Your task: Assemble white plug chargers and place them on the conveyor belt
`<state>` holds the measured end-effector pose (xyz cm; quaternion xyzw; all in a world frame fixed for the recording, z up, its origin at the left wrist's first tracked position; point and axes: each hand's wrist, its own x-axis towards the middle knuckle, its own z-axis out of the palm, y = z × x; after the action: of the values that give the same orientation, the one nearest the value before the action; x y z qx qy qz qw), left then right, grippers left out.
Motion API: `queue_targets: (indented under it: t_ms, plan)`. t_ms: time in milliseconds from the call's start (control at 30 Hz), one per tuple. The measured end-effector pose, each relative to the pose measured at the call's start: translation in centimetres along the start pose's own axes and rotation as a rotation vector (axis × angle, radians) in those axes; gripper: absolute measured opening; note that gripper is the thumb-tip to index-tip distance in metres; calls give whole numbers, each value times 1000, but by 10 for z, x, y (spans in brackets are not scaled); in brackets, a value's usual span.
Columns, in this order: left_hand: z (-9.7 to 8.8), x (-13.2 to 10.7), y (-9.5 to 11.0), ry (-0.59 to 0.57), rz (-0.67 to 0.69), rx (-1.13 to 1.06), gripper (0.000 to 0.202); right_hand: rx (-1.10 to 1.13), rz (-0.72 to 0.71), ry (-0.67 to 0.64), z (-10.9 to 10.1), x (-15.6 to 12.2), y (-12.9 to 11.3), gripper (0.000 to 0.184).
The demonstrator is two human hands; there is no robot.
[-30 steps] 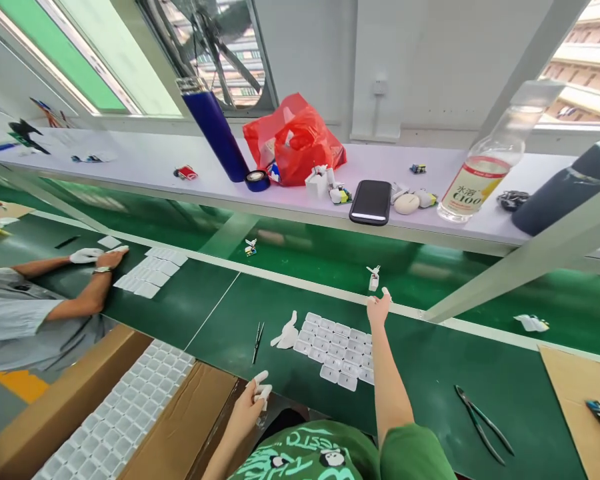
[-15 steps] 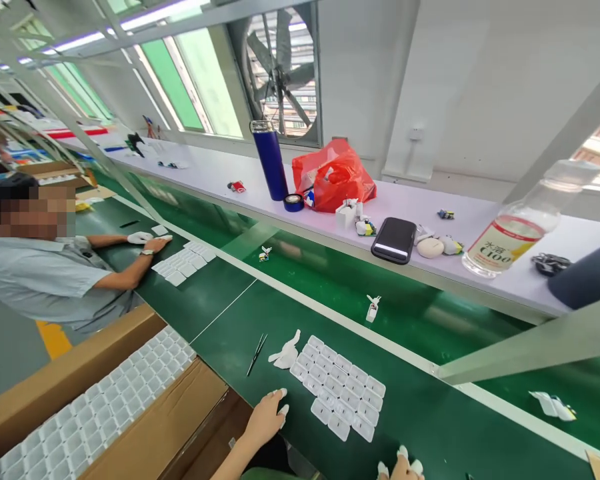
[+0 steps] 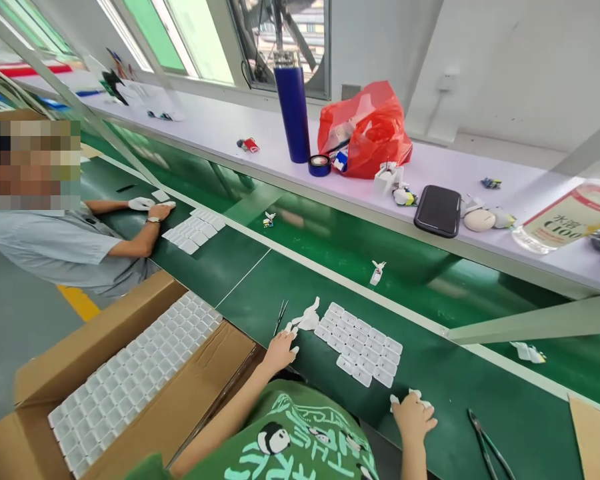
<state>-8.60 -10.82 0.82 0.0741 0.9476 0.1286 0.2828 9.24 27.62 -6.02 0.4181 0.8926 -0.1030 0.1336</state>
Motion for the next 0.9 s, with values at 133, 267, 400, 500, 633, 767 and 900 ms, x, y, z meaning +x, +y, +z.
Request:
queue_targets:
  t_ms: [133, 267, 400, 500, 633, 767, 900]
  plan:
    - [-11, 7, -13, 7, 94, -90, 44, 152, 145, 121, -14, -14, -7, 64]
    - [-38, 3, -17, -44, 228, -479, 50, 502, 172, 415, -47, -37, -42, 78]
    - [-83, -17, -5, -347, 407, -1318, 69, 1102, 82, 489, -86, -80, -130, 78]
    - [-120, -33, 5, -672, 460, -1789, 78, 1478, -58, 269, -110, -121, -208, 74]
    - [-153, -44, 12, -850, 441, -1922, 78, 1678, -264, 58, -134, -168, -283, 73]
    - [-164, -47, 15, -860, 568, -1863, 80, 1826, -284, 36, -149, -196, -314, 86]
    - [-163, -49, 22, -778, 787, -1773, 84, 1885, -208, 34, -158, -203, -325, 102]
